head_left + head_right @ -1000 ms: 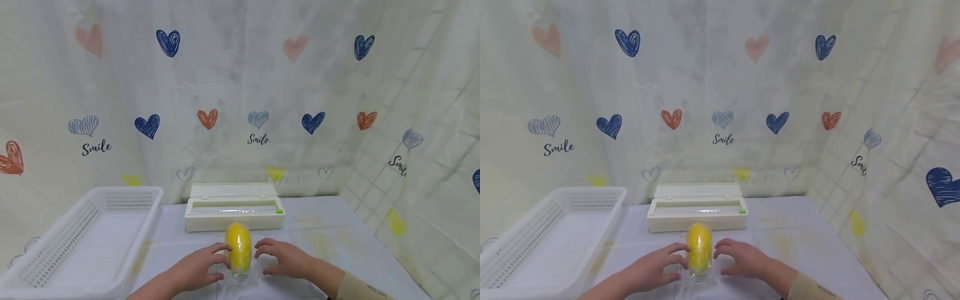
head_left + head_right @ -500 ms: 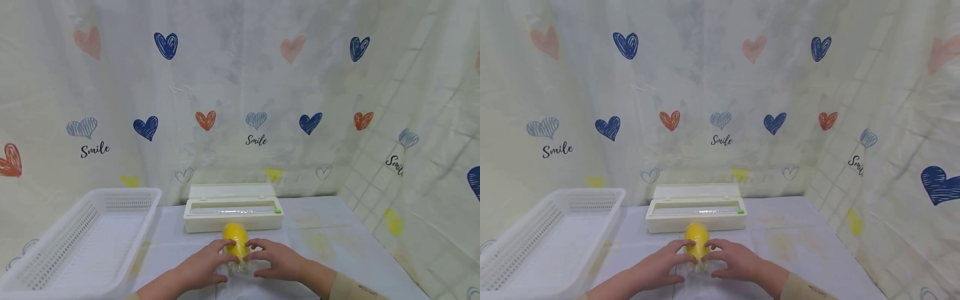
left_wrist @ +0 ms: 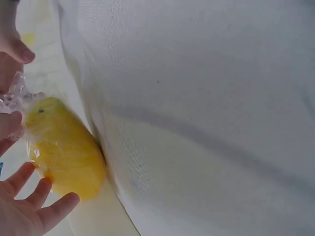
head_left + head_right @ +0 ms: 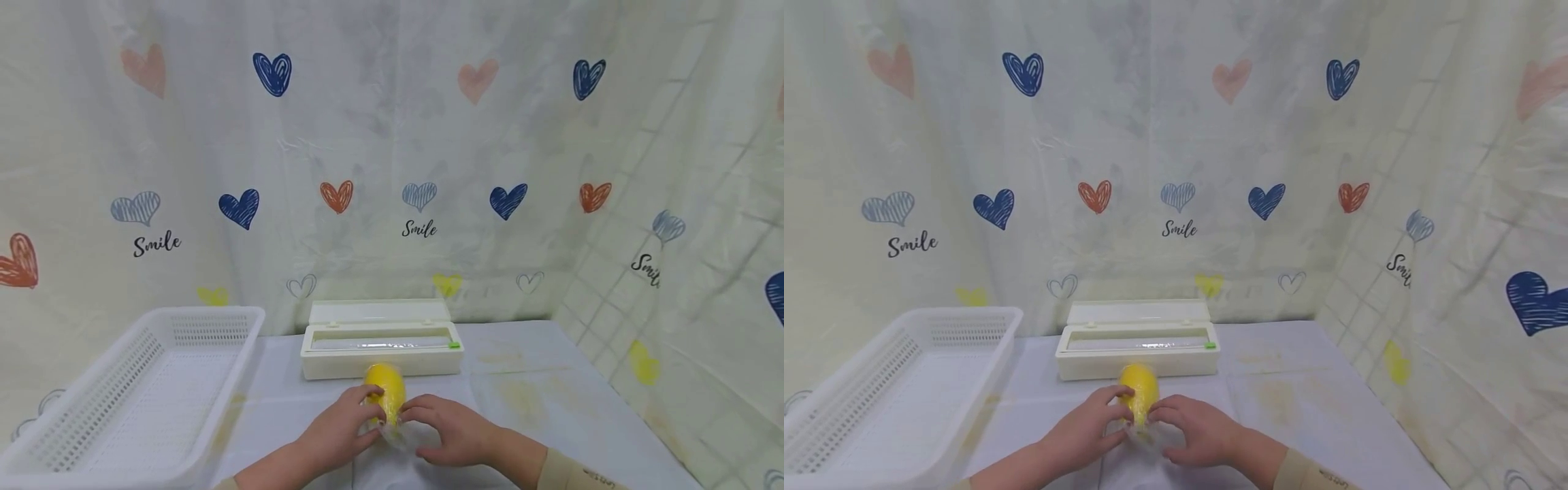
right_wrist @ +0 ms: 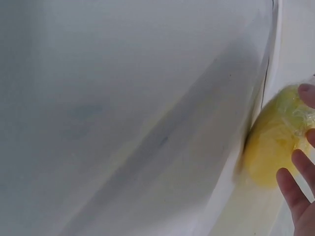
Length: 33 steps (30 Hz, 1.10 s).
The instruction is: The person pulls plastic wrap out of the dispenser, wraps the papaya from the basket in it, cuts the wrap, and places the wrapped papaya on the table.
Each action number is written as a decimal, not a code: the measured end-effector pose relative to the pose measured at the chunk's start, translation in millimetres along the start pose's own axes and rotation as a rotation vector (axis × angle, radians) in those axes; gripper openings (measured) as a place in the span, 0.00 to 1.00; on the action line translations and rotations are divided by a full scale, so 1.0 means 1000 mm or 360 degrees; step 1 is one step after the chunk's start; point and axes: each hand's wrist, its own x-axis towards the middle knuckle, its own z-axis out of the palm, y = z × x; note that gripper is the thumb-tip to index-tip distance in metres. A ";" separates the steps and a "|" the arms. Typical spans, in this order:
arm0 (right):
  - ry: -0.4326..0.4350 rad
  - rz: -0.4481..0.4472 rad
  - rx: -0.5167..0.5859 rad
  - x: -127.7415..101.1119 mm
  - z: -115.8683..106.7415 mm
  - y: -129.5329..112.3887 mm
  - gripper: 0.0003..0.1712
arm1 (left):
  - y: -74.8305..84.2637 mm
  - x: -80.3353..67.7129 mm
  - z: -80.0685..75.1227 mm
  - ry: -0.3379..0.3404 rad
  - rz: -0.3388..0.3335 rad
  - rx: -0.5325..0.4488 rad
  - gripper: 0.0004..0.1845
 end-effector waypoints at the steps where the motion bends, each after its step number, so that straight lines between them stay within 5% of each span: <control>1: -0.0010 0.0018 0.0001 0.001 0.001 0.000 0.26 | 0.000 0.000 -0.001 0.0002 -0.0024 -0.0025 0.03; 12: 0.0083 0.0031 -0.0107 0.014 0.015 -0.006 0.27 | -0.002 -0.003 -0.003 -0.0136 -0.0308 -0.0589 0.05; 17: 0.0192 -0.0009 -0.0115 0.015 0.016 -0.008 0.13 | -0.003 -0.006 -0.005 -0.0201 -0.0270 -0.0648 0.03; 25: 0.0162 0.0156 0.0250 0.012 0.009 -0.010 0.04 | -0.012 -0.009 -0.013 -0.0324 -0.0228 -0.0837 0.04; 33: 0.0169 0.0163 0.0210 0.015 0.009 -0.012 0.04 | -0.013 -0.008 -0.013 -0.0180 -0.0240 -0.0840 0.08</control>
